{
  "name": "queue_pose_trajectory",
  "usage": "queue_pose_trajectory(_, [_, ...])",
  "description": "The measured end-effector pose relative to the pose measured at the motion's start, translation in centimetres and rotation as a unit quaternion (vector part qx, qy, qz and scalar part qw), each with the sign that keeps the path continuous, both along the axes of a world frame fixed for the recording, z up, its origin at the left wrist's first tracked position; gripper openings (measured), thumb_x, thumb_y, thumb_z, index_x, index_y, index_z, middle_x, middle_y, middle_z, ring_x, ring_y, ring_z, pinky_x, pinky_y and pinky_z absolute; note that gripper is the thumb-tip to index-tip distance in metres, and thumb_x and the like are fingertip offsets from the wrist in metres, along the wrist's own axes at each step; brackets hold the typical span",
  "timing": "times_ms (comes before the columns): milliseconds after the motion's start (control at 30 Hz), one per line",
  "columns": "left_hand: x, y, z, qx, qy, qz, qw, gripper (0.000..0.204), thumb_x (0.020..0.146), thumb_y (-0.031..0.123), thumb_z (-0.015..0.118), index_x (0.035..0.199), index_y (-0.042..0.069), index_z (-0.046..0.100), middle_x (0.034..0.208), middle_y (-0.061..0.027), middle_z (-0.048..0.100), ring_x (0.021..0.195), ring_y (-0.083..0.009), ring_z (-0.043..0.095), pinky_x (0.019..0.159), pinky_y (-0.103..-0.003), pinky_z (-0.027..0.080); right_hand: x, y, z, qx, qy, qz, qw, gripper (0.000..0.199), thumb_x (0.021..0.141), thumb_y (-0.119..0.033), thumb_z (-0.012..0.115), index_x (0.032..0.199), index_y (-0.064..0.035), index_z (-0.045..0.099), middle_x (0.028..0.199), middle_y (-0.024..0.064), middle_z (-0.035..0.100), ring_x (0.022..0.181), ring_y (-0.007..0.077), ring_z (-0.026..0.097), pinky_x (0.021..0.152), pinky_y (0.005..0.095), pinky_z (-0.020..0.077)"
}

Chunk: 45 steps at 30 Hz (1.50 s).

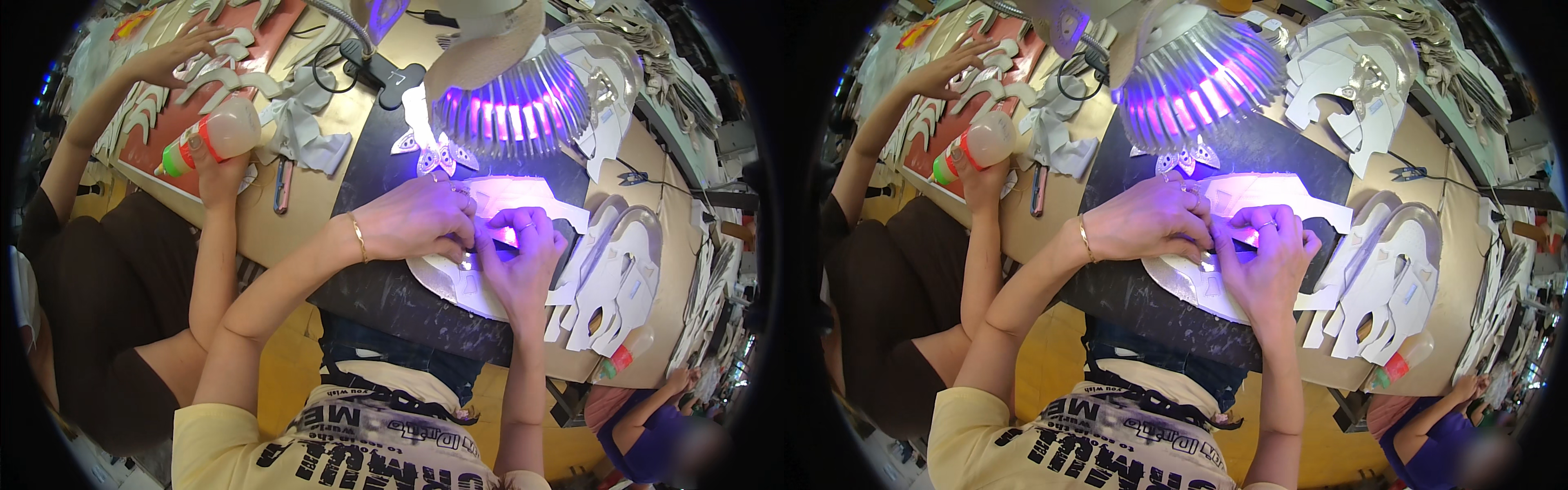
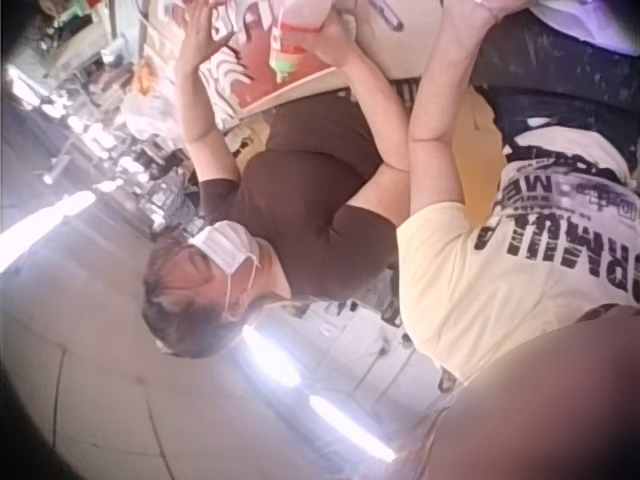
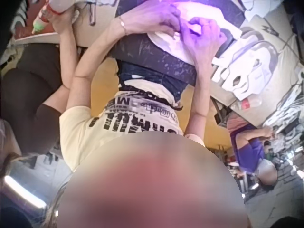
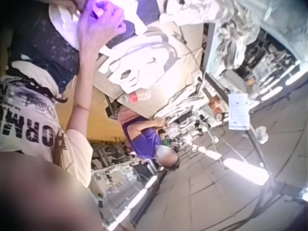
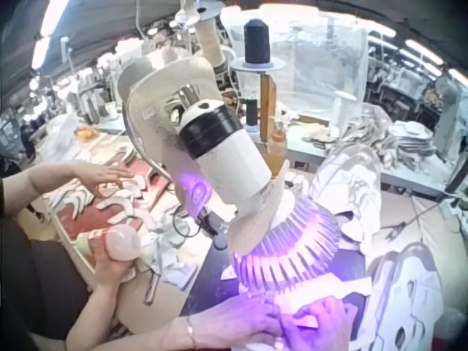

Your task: The person assembles a decorative item by applying glue to a white cutout and attaching small pieces. They use a hammer to tap the pieces into place and repeat the process with additional cutouts.

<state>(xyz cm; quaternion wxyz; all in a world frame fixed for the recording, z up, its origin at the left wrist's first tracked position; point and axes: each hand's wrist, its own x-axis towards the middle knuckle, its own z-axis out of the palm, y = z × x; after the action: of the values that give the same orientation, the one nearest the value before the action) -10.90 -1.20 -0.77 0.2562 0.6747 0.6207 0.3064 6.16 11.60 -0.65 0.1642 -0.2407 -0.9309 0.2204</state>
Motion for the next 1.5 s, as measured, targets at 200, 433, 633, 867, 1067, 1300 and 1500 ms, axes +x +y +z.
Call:
queue_pose_trajectory(200, [-0.6,1.4,0.3,0.000,0.006,-0.013,1.000,0.023,0.075,0.028,0.078,0.090,0.012,0.072,0.095,-0.0021,0.061,0.100,-0.0250,0.058,0.090,-0.040,0.044,-0.6,1.0,0.3,0.003,-0.031,-0.012,0.999,0.023,0.077,-0.024,0.078,0.094,-0.0110,0.069,0.095,0.0016,0.064,0.088,0.0189,0.061,0.088,0.0377,0.0326])
queue_pose_trajectory(433, [0.5,-0.2,1.3,-0.025,0.035,0.019,0.999,0.013,0.078,0.021,0.073,0.090,0.015,0.076,0.103,-0.0040,0.063,0.115,-0.0240,0.055,0.103,-0.044,0.040,-0.4,0.7,0.3,0.010,-0.036,-0.001,0.999,0.023,0.084,-0.035,0.076,0.095,-0.0158,0.070,0.089,0.0017,0.059,0.087,0.0195,0.058,0.087,0.0408,0.0308])
queue_pose_trajectory(633, [4.7,-3.2,1.5,-0.023,0.171,0.116,0.978,0.034,0.083,0.012,0.064,0.112,0.025,0.074,0.118,-0.0044,0.059,0.125,-0.0275,0.049,0.112,-0.048,0.033,-0.3,0.4,0.2,0.018,-0.024,-0.007,1.000,0.023,0.085,-0.036,0.076,0.096,-0.0160,0.070,0.088,0.0011,0.059,0.087,0.0194,0.057,0.087,0.0400,0.0302])
queue_pose_trajectory(867, [7.0,-4.6,0.8,-0.036,0.153,0.195,0.968,0.041,0.083,0.011,0.063,0.123,0.018,0.069,0.125,-0.0073,0.056,0.126,-0.0266,0.048,0.116,-0.048,0.030,1.0,-1.1,0.1,0.061,0.009,0.003,0.998,0.024,0.083,-0.029,0.078,0.104,-0.0192,0.074,0.085,-0.0005,0.056,0.082,0.0175,0.055,0.084,0.0385,0.0297])
queue_pose_trajectory(1067, [7.2,-4.1,0.3,-0.028,0.133,0.238,0.962,0.055,0.080,0.007,0.064,0.135,0.005,0.058,0.126,-0.0111,0.052,0.122,-0.0314,0.049,0.112,-0.050,0.037,1.4,-2.1,0.0,0.088,0.029,0.005,0.996,0.022,0.079,-0.021,0.082,0.100,-0.0182,0.075,0.080,-0.0011,0.057,0.078,0.0162,0.053,0.080,0.0356,0.0293])
queue_pose_trajectory(1300, [7.3,-3.4,0.1,-0.013,0.136,0.244,0.960,0.059,0.077,0.005,0.064,0.135,0.001,0.056,0.121,-0.0127,0.052,0.113,-0.0310,0.052,0.107,-0.046,0.043,1.0,-1.6,-0.1,0.087,0.030,0.011,0.996,0.017,0.080,-0.020,0.081,0.095,-0.0174,0.075,0.080,-0.0011,0.057,0.078,0.0164,0.053,0.080,0.0358,0.0291])
queue_pose_trajectory(1500, [7.7,-3.7,-0.7,0.007,0.142,0.250,0.958,0.060,0.075,0.006,0.067,0.135,0.001,0.057,0.119,-0.0128,0.052,0.112,-0.0305,0.052,0.103,-0.042,0.046,0.7,-1.1,-0.6,0.035,0.025,-0.009,0.999,0.017,0.081,-0.021,0.080,0.097,-0.0184,0.074,0.083,-0.0014,0.058,0.078,0.0169,0.053,0.080,0.0368,0.0290])
